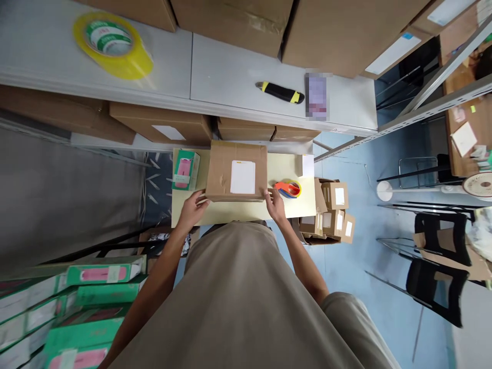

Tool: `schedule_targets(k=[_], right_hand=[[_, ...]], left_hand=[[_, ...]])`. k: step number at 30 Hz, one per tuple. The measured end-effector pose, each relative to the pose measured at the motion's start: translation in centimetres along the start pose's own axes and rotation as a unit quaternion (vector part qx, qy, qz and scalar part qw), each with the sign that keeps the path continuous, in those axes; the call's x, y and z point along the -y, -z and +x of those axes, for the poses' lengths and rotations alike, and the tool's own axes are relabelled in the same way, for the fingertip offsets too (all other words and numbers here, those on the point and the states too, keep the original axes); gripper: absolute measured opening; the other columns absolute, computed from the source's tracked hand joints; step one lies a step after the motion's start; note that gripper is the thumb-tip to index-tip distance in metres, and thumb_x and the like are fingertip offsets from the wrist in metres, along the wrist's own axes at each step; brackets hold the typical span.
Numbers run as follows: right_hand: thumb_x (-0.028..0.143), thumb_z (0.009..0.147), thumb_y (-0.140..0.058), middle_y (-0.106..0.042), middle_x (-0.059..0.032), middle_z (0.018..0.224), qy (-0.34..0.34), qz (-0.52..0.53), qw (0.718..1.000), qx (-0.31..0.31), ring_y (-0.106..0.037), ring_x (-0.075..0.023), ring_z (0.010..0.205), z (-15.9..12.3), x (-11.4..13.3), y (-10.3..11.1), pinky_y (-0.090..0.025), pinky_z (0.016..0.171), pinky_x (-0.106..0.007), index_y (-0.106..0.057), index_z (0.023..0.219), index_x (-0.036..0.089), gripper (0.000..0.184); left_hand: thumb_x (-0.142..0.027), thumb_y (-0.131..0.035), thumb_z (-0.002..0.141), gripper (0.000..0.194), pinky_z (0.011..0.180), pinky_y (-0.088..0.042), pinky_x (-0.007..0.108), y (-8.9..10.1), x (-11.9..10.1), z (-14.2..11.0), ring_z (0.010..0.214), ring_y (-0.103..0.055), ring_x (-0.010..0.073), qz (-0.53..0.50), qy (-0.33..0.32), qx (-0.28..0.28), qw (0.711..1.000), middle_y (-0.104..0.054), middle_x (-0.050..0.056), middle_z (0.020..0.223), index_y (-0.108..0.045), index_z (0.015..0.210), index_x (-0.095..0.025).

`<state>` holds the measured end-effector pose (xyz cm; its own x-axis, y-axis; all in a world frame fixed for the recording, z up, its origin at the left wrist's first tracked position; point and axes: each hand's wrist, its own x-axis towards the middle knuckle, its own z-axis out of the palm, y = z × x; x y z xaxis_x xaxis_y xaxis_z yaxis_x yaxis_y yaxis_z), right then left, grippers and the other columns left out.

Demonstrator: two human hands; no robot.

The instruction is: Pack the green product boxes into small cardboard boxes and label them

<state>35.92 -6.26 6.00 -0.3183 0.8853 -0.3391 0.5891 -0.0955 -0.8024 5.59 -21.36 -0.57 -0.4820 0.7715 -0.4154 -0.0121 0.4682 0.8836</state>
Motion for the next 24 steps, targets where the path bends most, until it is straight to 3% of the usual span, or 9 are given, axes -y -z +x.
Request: schedule_targets(k=[3, 7, 12, 16, 19, 24], right_hand=[[0.076, 0.106, -0.051, -0.080, -0.0184, 0.127, -0.048, 0.016, 0.998, 0.044, -0.078, -0.0288, 0.113, 0.1, -2.4, -1.4, -0.065, 0.099, -0.042, -0.073, 0.122, 0.017, 0.065], [0.079, 0.098, -0.064, -0.083, -0.0183, 0.121, -0.061, 0.024, 0.996, 0.064, -0.080, -0.0297, 0.111, 1.3, -4.1, -1.9, -0.066, 0.100, -0.045, -0.077, 0.113, 0.018, 0.064], [0.083, 0.094, -0.068, -0.080, -0.0228, 0.133, -0.063, 0.044, 0.997, 0.024, -0.077, -0.0327, 0.125, 5.6, -3.2, -1.1, -0.065, 0.106, -0.052, -0.077, 0.124, 0.016, 0.074], [0.087, 0.099, -0.057, -0.082, -0.0193, 0.123, -0.054, 0.078, 0.994, 0.053, -0.081, -0.0281, 0.108, 8.0, -1.2, -0.9, -0.069, 0.095, -0.048, -0.074, 0.135, 0.014, 0.082], [0.088, 0.100, -0.054, -0.081, -0.0201, 0.132, -0.041, 0.132, 0.988, 0.070, -0.083, -0.0271, 0.108, 7.4, -0.1, -0.3, -0.070, 0.097, -0.046, -0.071, 0.143, 0.015, 0.086], [0.089, 0.106, -0.044, -0.074, -0.0228, 0.152, -0.035, 0.218, 0.974, 0.046, -0.078, -0.0345, 0.132, 4.0, -0.1, 1.8, -0.068, 0.105, -0.049, -0.072, 0.148, 0.018, 0.087]], left_hand=[[-0.027, -0.070, 0.076, 0.040, 0.116, -0.062, 0.054, -0.7, 1.7, 0.3, 0.122, -0.079, 0.0329, -0.004, 0.073, 0.012, 0.997, -0.082, 0.016, 0.130, -0.075, 0.115, -0.020], [-0.029, -0.071, 0.072, 0.022, 0.110, -0.063, 0.061, -0.7, 2.6, 1.3, 0.112, -0.081, 0.0378, 0.007, 0.098, 0.004, 0.995, -0.084, 0.017, 0.109, -0.075, 0.092, -0.021], [-0.036, -0.064, 0.082, 0.038, 0.114, -0.060, 0.056, -0.5, 0.7, 5.3, 0.126, -0.078, 0.0339, 0.004, 0.081, -0.057, 0.995, -0.082, 0.019, 0.130, -0.079, 0.114, -0.021], [-0.048, -0.064, 0.091, 0.044, 0.110, -0.063, 0.051, -1.3, -1.9, 7.9, 0.122, -0.079, 0.0317, 0.002, 0.062, -0.086, 0.994, -0.082, 0.019, 0.128, -0.078, 0.121, -0.019], [-0.064, -0.059, 0.098, 0.054, 0.112, -0.063, 0.049, -1.0, -3.4, 7.2, 0.124, -0.078, 0.0318, -0.016, 0.036, -0.109, 0.993, -0.081, 0.019, 0.131, -0.076, 0.123, -0.020], [-0.087, -0.050, 0.098, 0.078, 0.109, -0.065, 0.050, -0.1, -4.5, 3.0, 0.125, -0.079, 0.0351, -0.103, 0.033, -0.124, 0.986, -0.082, 0.021, 0.131, -0.075, 0.123, -0.017]])
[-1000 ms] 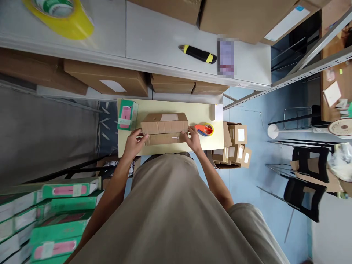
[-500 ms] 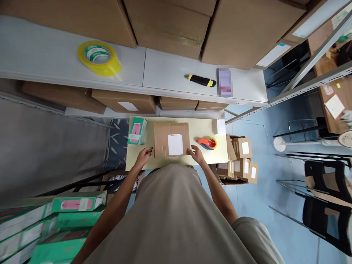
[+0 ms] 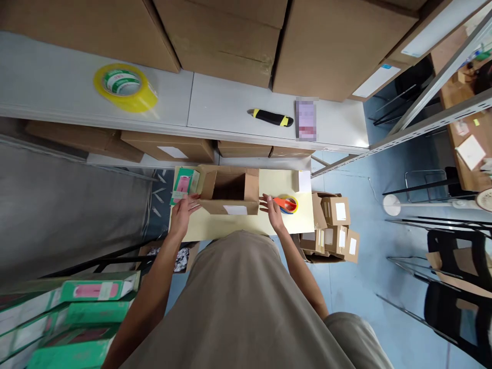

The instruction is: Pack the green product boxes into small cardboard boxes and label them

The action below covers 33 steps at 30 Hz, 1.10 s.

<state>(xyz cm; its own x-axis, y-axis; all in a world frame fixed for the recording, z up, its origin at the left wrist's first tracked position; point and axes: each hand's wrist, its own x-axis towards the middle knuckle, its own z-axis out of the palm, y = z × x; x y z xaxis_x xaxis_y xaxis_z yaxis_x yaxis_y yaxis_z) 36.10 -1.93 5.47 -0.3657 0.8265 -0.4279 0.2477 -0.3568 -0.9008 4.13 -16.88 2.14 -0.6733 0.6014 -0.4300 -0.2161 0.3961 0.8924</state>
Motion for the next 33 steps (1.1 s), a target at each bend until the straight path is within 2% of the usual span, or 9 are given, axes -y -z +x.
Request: schedule_targets(k=[6, 9, 12, 15, 19, 22, 25, 28, 33], right_hand=[[0.088, 0.107, -0.043, -0.077, -0.0218, 0.148, -0.067, -0.053, 0.996, 0.025, -0.081, -0.0348, 0.126, -1.3, -1.2, 1.0, -0.070, 0.098, -0.048, -0.074, 0.144, 0.018, 0.085], [0.081, 0.108, -0.052, -0.078, -0.0193, 0.146, -0.078, -0.122, 0.989, 0.031, -0.080, -0.0326, 0.128, -0.9, -1.4, 1.0, -0.069, 0.101, -0.046, -0.070, 0.148, 0.019, 0.075], [0.072, 0.106, -0.063, -0.071, -0.0234, 0.156, -0.047, -0.207, 0.977, 0.004, -0.079, -0.0339, 0.131, -0.1, -0.7, 0.2, -0.066, 0.105, -0.046, -0.058, 0.160, 0.017, 0.077], [0.064, 0.103, -0.074, -0.060, -0.0283, 0.167, -0.002, -0.325, 0.945, -0.025, -0.072, -0.0396, 0.143, 1.0, 0.6, -1.9, -0.061, 0.113, -0.050, -0.047, 0.168, 0.014, 0.086], [0.047, 0.096, -0.087, -0.054, -0.0325, 0.168, 0.010, -0.471, 0.881, -0.033, -0.062, -0.0433, 0.153, 1.9, 2.4, -4.8, -0.054, 0.122, -0.051, -0.046, 0.166, 0.010, 0.089], [0.042, 0.103, -0.080, -0.068, -0.0269, 0.152, -0.003, -0.510, 0.859, -0.034, -0.074, -0.0387, 0.134, 1.1, 3.3, -4.7, -0.058, 0.109, -0.045, -0.058, 0.152, 0.014, 0.060], [0.037, 0.113, -0.062, -0.080, -0.0188, 0.131, 0.002, -0.504, 0.862, -0.049, -0.080, -0.0338, 0.116, -0.3, 3.8, -2.6, -0.059, 0.095, -0.039, -0.069, 0.135, 0.018, 0.031], [0.030, 0.114, -0.056, -0.085, -0.0145, 0.116, -0.019, -0.499, 0.864, -0.066, -0.082, -0.0311, 0.103, -1.3, 4.0, -0.5, -0.056, 0.085, -0.036, -0.075, 0.122, 0.018, 0.023], [0.030, 0.115, -0.057, -0.087, -0.0117, 0.103, -0.052, -0.498, 0.861, -0.090, -0.080, -0.0272, 0.090, -1.8, 4.4, 0.8, -0.050, 0.075, -0.031, -0.079, 0.116, 0.018, 0.025]], left_hand=[[-0.096, -0.068, 0.081, 0.089, 0.106, -0.065, 0.051, 0.0, 0.7, -2.8, 0.120, -0.081, 0.0380, 0.068, 0.033, 0.046, 0.996, -0.083, 0.021, 0.124, -0.075, 0.123, -0.018], [-0.083, -0.087, 0.075, 0.084, 0.111, -0.061, 0.054, -0.5, 1.0, -2.9, 0.125, -0.079, 0.0408, 0.200, 0.024, 0.062, 0.978, -0.083, 0.019, 0.126, -0.072, 0.131, -0.022], [-0.069, -0.095, 0.076, 0.088, 0.116, -0.057, 0.056, -1.8, 0.4, -2.8, 0.137, -0.072, 0.0462, 0.304, -0.023, 0.049, 0.951, -0.077, 0.023, 0.143, -0.065, 0.146, -0.022], [-0.055, -0.097, 0.078, 0.098, 0.122, -0.052, 0.059, -3.9, -0.8, -2.7, 0.150, -0.061, 0.0521, 0.366, -0.079, 0.024, 0.927, -0.063, 0.031, 0.160, -0.057, 0.157, -0.015], [-0.034, -0.093, 0.080, 0.091, 0.124, -0.051, 0.060, -5.7, -1.8, -2.9, 0.150, -0.060, 0.0522, 0.398, -0.110, 0.007, 0.911, -0.062, 0.031, 0.158, -0.054, 0.158, -0.012], [-0.032, -0.083, 0.086, 0.064, 0.118, -0.055, 0.057, -4.5, -2.0, -3.2, 0.139, -0.068, 0.0472, 0.394, -0.121, -0.016, 0.911, -0.070, 0.024, 0.143, -0.063, 0.145, -0.018], [-0.032, -0.072, 0.092, 0.034, 0.110, -0.059, 0.053, -1.8, -2.4, -3.6, 0.123, -0.075, 0.0416, 0.399, -0.124, -0.055, 0.907, -0.077, 0.017, 0.127, -0.071, 0.125, -0.022], [-0.034, -0.067, 0.094, 0.020, 0.102, -0.061, 0.048, 0.2, -3.3, -3.9, 0.109, -0.080, 0.0369, 0.420, -0.099, -0.073, 0.899, -0.081, 0.015, 0.117, -0.075, 0.109, -0.022], [-0.038, -0.064, 0.098, 0.023, 0.097, -0.060, 0.039, 1.0, -5.0, -4.4, 0.108, -0.083, 0.0314, 0.424, -0.054, -0.052, 0.902, -0.087, 0.010, 0.110, -0.079, 0.108, -0.023]])
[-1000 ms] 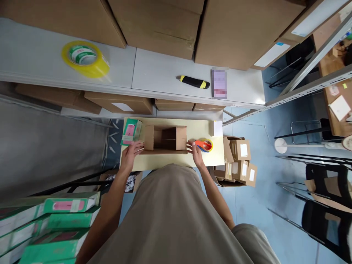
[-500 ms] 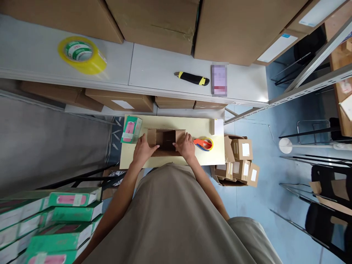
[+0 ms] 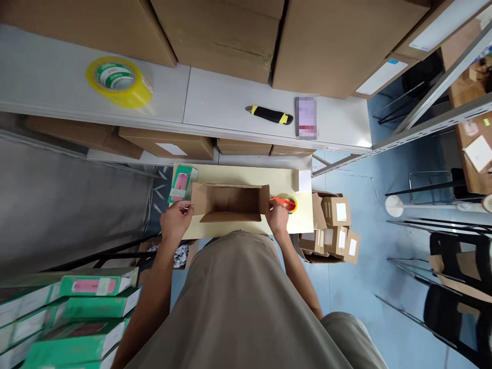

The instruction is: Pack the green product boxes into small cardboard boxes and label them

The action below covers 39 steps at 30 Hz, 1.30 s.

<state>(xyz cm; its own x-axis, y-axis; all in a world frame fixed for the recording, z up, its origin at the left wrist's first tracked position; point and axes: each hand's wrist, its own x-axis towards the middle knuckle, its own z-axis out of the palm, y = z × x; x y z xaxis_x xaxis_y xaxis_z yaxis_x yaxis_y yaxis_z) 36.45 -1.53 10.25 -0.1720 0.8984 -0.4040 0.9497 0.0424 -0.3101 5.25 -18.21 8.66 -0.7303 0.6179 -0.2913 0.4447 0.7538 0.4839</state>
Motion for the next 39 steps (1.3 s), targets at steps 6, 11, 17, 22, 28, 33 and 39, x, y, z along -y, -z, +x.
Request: schedule_targets(k=[6, 11, 17, 22, 28, 33, 39], right_hand=[[0.036, 0.115, -0.058, -0.087, -0.0134, 0.104, -0.020, -0.003, 1.000, -0.018, -0.080, -0.0286, 0.092, -0.3, 0.1, -0.1, -0.052, 0.075, -0.033, -0.081, 0.113, 0.018, 0.030], [0.035, 0.114, -0.061, -0.087, -0.0139, 0.110, -0.043, 0.016, 0.999, -0.013, -0.082, -0.0293, 0.099, -0.3, 0.4, -1.1, -0.055, 0.080, -0.034, -0.080, 0.115, 0.018, 0.026], [0.043, 0.110, -0.067, -0.087, -0.0126, 0.121, -0.025, 0.062, 0.995, -0.072, -0.082, -0.0300, 0.101, -1.8, 0.8, -1.2, -0.058, 0.087, -0.038, -0.077, 0.122, 0.020, 0.028], [0.047, 0.107, -0.071, -0.086, -0.0127, 0.124, -0.028, 0.075, 0.993, -0.091, -0.082, -0.0291, 0.098, -3.0, 1.8, -1.8, -0.059, 0.088, -0.039, -0.076, 0.122, 0.022, 0.030], [0.038, 0.107, -0.069, -0.087, -0.0117, 0.117, -0.056, 0.065, 0.992, -0.093, -0.081, -0.0281, 0.096, -3.5, 3.0, -2.6, -0.057, 0.086, -0.037, -0.079, 0.113, 0.022, 0.020], [0.030, 0.106, -0.064, -0.088, -0.0111, 0.111, -0.058, 0.058, 0.992, -0.095, -0.081, -0.0278, 0.093, -4.4, 3.3, -2.4, -0.057, 0.085, -0.036, -0.079, 0.102, 0.022, 0.017], [0.043, 0.103, -0.063, -0.088, -0.0126, 0.101, 0.047, 0.083, 0.991, -0.089, -0.079, -0.0271, 0.082, -5.8, 3.0, -0.1, -0.057, 0.080, -0.036, -0.078, 0.097, 0.021, 0.028]], left_hand=[[-0.039, -0.065, 0.097, 0.028, 0.097, -0.060, 0.039, 0.6, 0.6, 0.9, 0.107, -0.083, 0.0317, -0.009, -0.006, -0.007, 1.000, -0.088, 0.010, 0.113, -0.081, 0.113, -0.023], [-0.038, -0.064, 0.096, 0.024, 0.095, -0.060, 0.037, 0.3, 2.3, 2.5, 0.106, -0.083, 0.0307, -0.035, -0.010, 0.042, 0.998, -0.087, 0.012, 0.109, -0.077, 0.108, -0.022], [-0.048, -0.070, 0.093, 0.044, 0.110, -0.058, 0.046, 1.3, 5.0, 6.0, 0.127, -0.076, 0.0372, -0.032, -0.003, -0.017, 0.999, -0.081, 0.021, 0.132, -0.073, 0.123, -0.017], [-0.053, -0.065, 0.099, 0.049, 0.109, -0.059, 0.044, 1.1, 4.4, 6.6, 0.126, -0.077, 0.0347, -0.084, -0.041, 0.021, 0.995, -0.078, 0.021, 0.142, -0.069, 0.131, -0.016], [-0.052, -0.077, 0.094, 0.046, 0.107, -0.059, 0.044, -0.8, 1.0, 2.9, 0.124, -0.077, 0.0364, -0.081, -0.115, 0.067, 0.988, -0.080, 0.020, 0.135, -0.070, 0.124, -0.018], [-0.036, -0.063, 0.102, 0.014, 0.099, -0.059, 0.041, -0.8, 0.6, 1.1, 0.109, -0.081, 0.0328, -0.051, -0.098, 0.072, 0.991, -0.085, 0.014, 0.115, -0.070, 0.100, -0.024], [-0.037, -0.067, 0.097, 0.015, 0.090, -0.058, 0.035, 2.1, 2.6, -2.5, 0.096, -0.082, 0.0278, -0.090, -0.066, 0.038, 0.993, -0.087, 0.007, 0.104, -0.074, 0.101, -0.025]])
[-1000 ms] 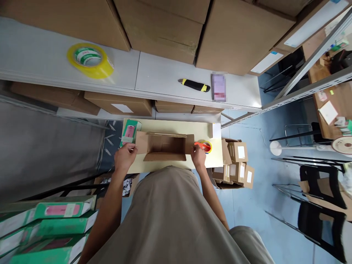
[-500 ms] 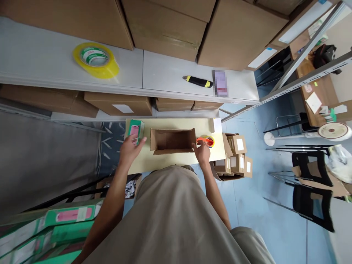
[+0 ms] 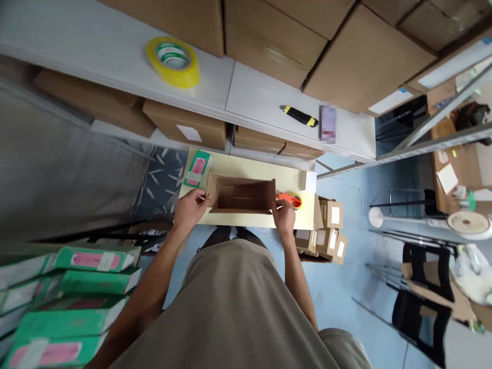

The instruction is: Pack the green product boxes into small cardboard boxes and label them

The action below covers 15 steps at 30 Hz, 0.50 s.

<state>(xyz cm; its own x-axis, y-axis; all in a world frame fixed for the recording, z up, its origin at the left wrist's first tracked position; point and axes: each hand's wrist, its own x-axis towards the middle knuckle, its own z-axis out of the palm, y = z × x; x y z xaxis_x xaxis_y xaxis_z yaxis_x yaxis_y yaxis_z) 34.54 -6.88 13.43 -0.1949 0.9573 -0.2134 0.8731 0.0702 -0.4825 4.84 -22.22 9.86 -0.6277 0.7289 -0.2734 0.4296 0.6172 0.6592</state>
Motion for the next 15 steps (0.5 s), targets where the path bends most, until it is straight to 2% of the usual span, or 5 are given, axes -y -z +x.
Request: schedule_targets(k=[4, 9, 12, 15], right_hand=[[0.058, 0.101, -0.060, -0.087, -0.0142, 0.095, 0.115, 0.033, 0.991, 0.066, -0.080, -0.0284, 0.081, 0.0, 1.1, 1.4, -0.059, 0.077, -0.037, -0.077, 0.094, 0.021, 0.041], [0.067, 0.098, -0.062, -0.084, -0.0088, 0.083, 0.194, 0.064, 0.965, 0.164, -0.084, -0.0294, 0.077, -0.3, 3.6, 1.0, -0.061, 0.078, -0.038, -0.077, 0.095, 0.023, 0.047], [0.065, 0.096, -0.068, -0.082, -0.0056, 0.078, 0.236, 0.098, 0.943, 0.213, -0.084, -0.0289, 0.075, -1.1, 6.5, -0.4, -0.061, 0.076, -0.038, -0.077, 0.094, 0.024, 0.042], [0.059, 0.095, -0.072, -0.080, -0.0035, 0.078, 0.284, 0.153, 0.909, 0.263, -0.082, -0.0262, 0.073, -3.0, 10.5, -1.5, -0.062, 0.073, -0.036, -0.077, 0.093, 0.023, 0.036]], left_hand=[[-0.040, -0.066, 0.097, 0.019, 0.087, -0.058, 0.034, 2.0, 0.6, -5.8, 0.092, -0.081, 0.0268, -0.024, 0.043, -0.076, 0.996, -0.086, 0.008, 0.101, -0.076, 0.099, -0.024], [-0.043, -0.067, 0.097, 0.023, 0.088, -0.060, 0.037, 3.6, 1.0, -15.9, 0.092, -0.080, 0.0285, -0.031, 0.149, -0.181, 0.972, -0.085, 0.009, 0.102, -0.077, 0.102, -0.022], [-0.047, -0.066, 0.098, 0.028, 0.087, -0.061, 0.037, 4.4, 1.3, -22.3, 0.089, -0.080, 0.0270, -0.050, 0.208, -0.252, 0.944, -0.084, 0.009, 0.102, -0.078, 0.103, -0.022], [-0.053, -0.067, 0.097, 0.033, 0.086, -0.062, 0.036, 5.3, 2.1, -28.3, 0.085, -0.079, 0.0248, -0.080, 0.258, -0.339, 0.901, -0.083, 0.006, 0.098, -0.078, 0.103, -0.022]])
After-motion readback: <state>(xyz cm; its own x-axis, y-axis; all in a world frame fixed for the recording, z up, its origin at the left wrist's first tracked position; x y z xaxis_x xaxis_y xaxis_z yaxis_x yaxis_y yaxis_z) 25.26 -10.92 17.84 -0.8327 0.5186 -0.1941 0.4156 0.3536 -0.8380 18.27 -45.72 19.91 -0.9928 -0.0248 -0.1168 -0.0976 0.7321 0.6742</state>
